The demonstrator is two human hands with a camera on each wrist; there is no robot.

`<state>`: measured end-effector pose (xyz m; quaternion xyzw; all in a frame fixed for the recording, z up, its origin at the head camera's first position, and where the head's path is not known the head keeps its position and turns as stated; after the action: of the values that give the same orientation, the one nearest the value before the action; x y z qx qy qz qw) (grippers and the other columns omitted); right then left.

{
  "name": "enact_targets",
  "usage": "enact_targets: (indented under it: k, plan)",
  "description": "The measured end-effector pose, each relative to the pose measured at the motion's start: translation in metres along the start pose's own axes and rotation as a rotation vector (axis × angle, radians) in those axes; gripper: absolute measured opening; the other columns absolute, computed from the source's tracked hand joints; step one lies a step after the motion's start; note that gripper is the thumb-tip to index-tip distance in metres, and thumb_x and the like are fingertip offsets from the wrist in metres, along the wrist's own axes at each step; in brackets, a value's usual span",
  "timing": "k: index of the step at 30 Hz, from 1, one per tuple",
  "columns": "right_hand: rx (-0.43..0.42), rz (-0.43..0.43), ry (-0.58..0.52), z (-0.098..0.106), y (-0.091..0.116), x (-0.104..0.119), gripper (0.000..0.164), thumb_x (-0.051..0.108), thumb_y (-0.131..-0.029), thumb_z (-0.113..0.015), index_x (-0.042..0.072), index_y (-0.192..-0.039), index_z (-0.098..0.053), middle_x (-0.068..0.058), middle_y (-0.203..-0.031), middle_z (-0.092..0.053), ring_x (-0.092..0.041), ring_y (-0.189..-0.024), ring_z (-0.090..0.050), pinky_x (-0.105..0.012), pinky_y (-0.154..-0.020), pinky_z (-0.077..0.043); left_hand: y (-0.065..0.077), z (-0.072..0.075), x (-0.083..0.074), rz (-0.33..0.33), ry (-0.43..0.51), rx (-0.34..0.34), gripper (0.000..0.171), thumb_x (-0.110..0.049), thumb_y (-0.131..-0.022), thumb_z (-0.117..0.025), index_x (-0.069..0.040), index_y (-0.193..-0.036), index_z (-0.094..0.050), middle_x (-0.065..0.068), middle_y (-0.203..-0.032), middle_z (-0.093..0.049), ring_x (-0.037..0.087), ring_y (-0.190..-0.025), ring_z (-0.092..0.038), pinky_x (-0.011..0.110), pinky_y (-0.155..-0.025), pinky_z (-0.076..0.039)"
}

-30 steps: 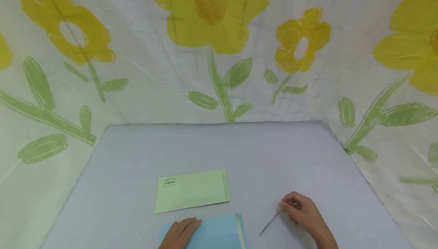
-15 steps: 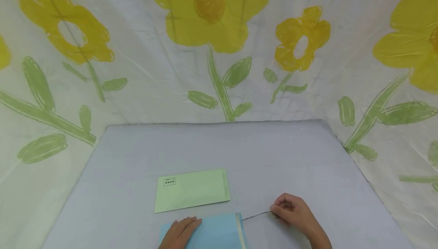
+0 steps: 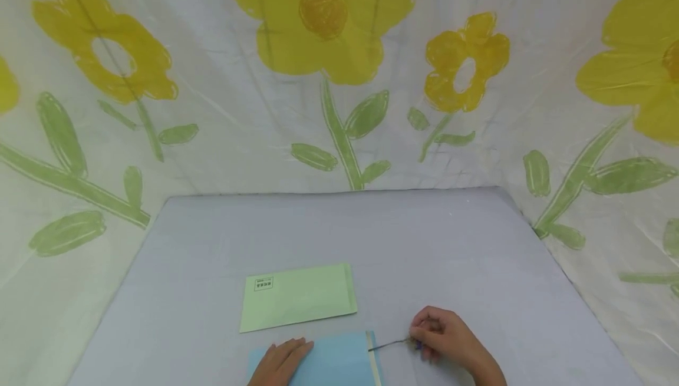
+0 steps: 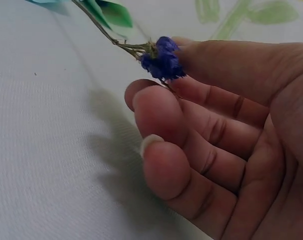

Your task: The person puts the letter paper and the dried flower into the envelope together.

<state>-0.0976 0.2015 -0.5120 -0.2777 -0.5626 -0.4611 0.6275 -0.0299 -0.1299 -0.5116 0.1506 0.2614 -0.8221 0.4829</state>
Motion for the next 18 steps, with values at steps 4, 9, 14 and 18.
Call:
enact_targets:
  k: [4, 9, 14, 18]
  plan:
    - [0.054, 0.024, -0.021, -0.004, -0.002, 0.0, 0.016, 0.012, -0.098, -0.064, -0.003, -0.105, -0.063, -0.009, -0.069, -0.069, -0.015, -0.055, -0.064, -0.034, -0.048, -0.056, -0.001, 0.001, -0.001, 0.007, -0.001, 0.0, 0.079, -0.063, -0.077, -0.076, -0.006, -0.13, -0.062, 0.006, -0.123, -0.064, 0.026, -0.112, -0.061, 0.066, -0.086, -0.048]
    - [0.128, 0.051, -0.046, -0.01, -0.003, -0.002, 0.016, 0.006, -0.099, -0.06, -0.003, -0.112, -0.062, -0.009, -0.071, -0.07, -0.015, -0.059, -0.067, -0.036, -0.051, -0.058, -0.001, 0.001, 0.0, 0.017, -0.009, 0.019, 0.078, -0.065, -0.078, -0.073, -0.007, -0.13, -0.063, 0.006, -0.123, -0.063, 0.026, -0.113, -0.061, 0.066, -0.087, -0.048]
    - [0.164, 0.09, -0.078, -0.017, -0.005, 0.001, 0.018, 0.003, -0.099, -0.059, -0.005, -0.115, -0.061, -0.013, -0.074, -0.07, -0.015, -0.062, -0.068, -0.036, -0.053, -0.059, 0.0, 0.0, 0.0, 0.008, -0.024, 0.015, 0.078, -0.066, -0.079, -0.073, -0.007, -0.13, -0.062, 0.005, -0.123, -0.063, 0.024, -0.113, -0.061, 0.065, -0.087, -0.049]
    - [0.155, 0.117, -0.084, -0.022, -0.008, 0.003, 0.019, 0.002, -0.098, -0.06, -0.005, -0.115, -0.062, -0.016, -0.075, -0.069, -0.013, -0.061, -0.067, -0.034, -0.052, -0.058, 0.0, 0.0, 0.001, -0.007, -0.036, -0.011, 0.077, -0.065, -0.078, -0.074, -0.008, -0.129, -0.062, 0.003, -0.122, -0.063, 0.023, -0.112, -0.061, 0.064, -0.085, -0.05]
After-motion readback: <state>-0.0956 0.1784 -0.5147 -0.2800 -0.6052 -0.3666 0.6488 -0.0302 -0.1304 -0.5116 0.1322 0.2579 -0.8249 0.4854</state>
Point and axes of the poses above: each hand's wrist, its own y-axis away from the middle knuckle, its own z-axis out of the back of the hand, x = y × z, the point moved 6 cm from there along -y, towards the middle knuckle
